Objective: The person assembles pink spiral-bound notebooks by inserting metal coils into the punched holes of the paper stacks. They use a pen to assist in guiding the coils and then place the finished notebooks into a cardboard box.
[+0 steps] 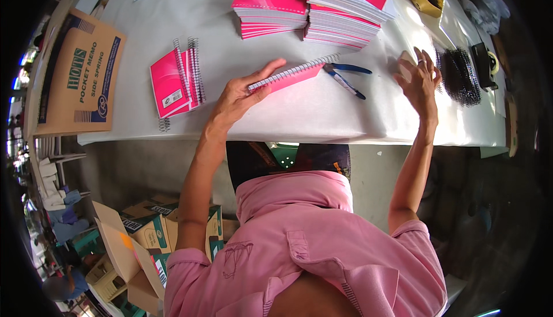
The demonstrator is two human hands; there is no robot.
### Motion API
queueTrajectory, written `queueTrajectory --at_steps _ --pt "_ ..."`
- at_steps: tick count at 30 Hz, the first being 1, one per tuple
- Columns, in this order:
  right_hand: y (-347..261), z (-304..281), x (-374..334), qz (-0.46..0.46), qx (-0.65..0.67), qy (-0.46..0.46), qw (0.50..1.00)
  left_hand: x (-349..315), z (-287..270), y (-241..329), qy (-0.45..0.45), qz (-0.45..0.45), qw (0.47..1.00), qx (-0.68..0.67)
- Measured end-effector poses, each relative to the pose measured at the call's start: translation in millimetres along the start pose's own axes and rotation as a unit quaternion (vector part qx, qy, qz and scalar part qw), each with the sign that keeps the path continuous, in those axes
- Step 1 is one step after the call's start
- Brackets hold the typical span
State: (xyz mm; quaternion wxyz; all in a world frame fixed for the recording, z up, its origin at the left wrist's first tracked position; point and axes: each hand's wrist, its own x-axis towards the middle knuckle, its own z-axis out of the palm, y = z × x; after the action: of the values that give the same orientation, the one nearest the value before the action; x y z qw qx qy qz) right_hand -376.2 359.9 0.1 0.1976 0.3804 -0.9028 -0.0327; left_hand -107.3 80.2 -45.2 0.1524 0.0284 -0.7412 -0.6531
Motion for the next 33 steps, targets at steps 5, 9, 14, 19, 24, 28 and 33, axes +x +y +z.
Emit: queueTrajectory --at_steps 5,9,14,19,24,28,33 --pt "-81.3 23.9 -19.6 -0.124 0.245 0.035 0.961 -6.0 10.5 8.3 0.058 -0.061 0.996 0.037" --pt "-107.0 32.1 -24.5 -0.063 0.239 0.051 0.968 -6.4 21.3 7.3 0.133 0.008 0.988 0.074" --pt "-147.0 -32.2 -50.6 -0.089 0.457 -0.012 0.885 -14.5 25.6 -1.9 0.159 -0.005 0.970 0.183" --pt "-174.3 -50.1 -51.1 -0.173 0.395 0.074 0.899 -12.3 39.6 22.6 0.169 -0.045 0.945 0.276" --pt "-176.6 -56.4 -45.5 -0.188 0.386 0.091 0.898 -11.8 45.4 29.1 0.225 0.001 0.880 0.418" --pt "-174.3 -54.9 -38.8 -0.176 0.564 -0.110 0.799 -15.1 43.3 30.2 0.256 0.058 0.833 0.488" --pt "-156.0 -62.8 -11.5 -0.164 0.688 -0.303 0.639 -20.4 30.0 56.8 0.284 0.107 0.791 0.532"
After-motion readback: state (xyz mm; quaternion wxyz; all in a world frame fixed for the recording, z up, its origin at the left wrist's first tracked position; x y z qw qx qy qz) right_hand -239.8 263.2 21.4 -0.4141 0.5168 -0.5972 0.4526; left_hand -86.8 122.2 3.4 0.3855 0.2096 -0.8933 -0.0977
